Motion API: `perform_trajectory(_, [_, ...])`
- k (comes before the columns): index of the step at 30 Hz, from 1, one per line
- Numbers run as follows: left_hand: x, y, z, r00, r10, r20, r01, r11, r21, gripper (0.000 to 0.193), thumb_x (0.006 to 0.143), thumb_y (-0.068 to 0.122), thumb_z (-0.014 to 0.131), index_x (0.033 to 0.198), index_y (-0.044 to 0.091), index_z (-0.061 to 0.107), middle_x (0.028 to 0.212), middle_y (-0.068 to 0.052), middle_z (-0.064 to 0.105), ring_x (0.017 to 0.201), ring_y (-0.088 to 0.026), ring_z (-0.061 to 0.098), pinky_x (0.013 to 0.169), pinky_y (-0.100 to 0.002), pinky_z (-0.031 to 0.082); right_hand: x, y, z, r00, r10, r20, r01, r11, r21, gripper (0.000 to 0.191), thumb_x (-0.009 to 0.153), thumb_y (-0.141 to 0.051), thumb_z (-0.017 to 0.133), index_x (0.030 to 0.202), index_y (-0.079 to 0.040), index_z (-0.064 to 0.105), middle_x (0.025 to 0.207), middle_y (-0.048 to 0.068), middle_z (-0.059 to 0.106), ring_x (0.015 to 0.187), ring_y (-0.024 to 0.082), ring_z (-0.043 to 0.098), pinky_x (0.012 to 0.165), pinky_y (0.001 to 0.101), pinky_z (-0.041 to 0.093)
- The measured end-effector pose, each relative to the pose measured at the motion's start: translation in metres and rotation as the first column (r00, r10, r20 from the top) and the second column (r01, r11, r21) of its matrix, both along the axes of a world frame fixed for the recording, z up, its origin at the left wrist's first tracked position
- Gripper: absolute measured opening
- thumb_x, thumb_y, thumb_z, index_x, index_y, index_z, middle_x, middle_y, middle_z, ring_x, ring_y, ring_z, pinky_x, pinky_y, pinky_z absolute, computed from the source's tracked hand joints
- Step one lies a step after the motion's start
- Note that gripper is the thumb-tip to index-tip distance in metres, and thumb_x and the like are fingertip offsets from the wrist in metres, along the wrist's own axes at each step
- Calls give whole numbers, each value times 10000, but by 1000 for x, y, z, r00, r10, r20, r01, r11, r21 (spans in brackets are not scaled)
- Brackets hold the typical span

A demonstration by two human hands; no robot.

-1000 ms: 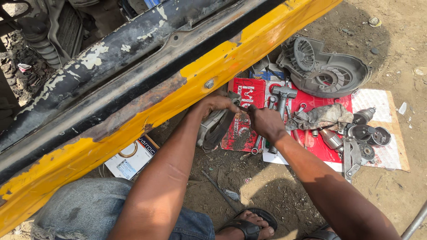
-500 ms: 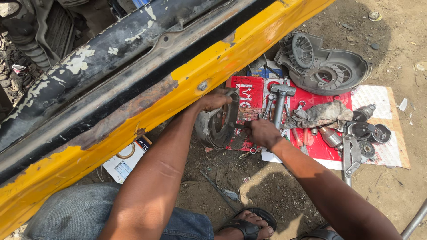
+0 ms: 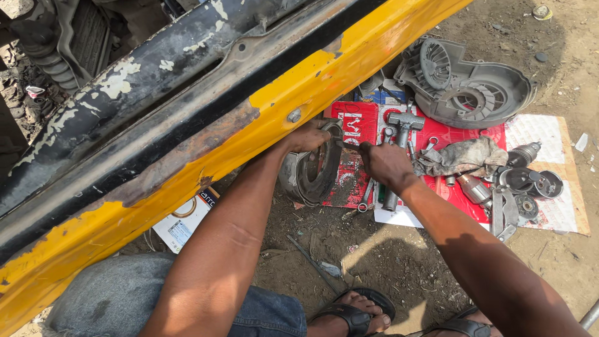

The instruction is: The person sits on the ground next to a yellow vehicle and uses a small metal tool to scrape and clean the inside of a circular metal part. The person holds the part steady with one hand while working with the tool in the other hand.

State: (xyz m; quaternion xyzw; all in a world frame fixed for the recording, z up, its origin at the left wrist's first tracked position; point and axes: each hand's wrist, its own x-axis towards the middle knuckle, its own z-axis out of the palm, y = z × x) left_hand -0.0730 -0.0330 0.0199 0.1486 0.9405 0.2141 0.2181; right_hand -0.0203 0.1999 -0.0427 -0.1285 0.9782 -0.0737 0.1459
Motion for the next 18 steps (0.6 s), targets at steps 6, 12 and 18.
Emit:
perform_trajectory(6, [-3,0,-9,994,47,98,-45,999,-16,562,896,422,554,1414,206,593,1322,-151,652,1245,-294,592,1096,-427,403,-6,10,-1,987,156,-43,-156,988,-3,307,1036,-333,447,1145,-201,702,699,103,666,651,313,701,649,498,579])
perform_trajectory(12, [1,-1,-2,971,134,196,-133,991,-18,540,921,381,506,1422,198,597,1063,-131,770,1000,-268,734,957,-437,531,6,-2,-8,967,222,123,-217,975,-50,318,1040,-306,403,1066,-162,685,650,82,661,576,254,685,567,467,585])
perform_trajectory(18, [3,0,-1,985,107,138,-100,993,-57,539,943,377,515,1433,157,561,1056,-134,752,925,-236,732,941,-438,514,13,1,-23,984,168,64,-170,985,22,387,1113,-331,355,1107,-125,683,646,124,640,555,257,661,569,460,572])
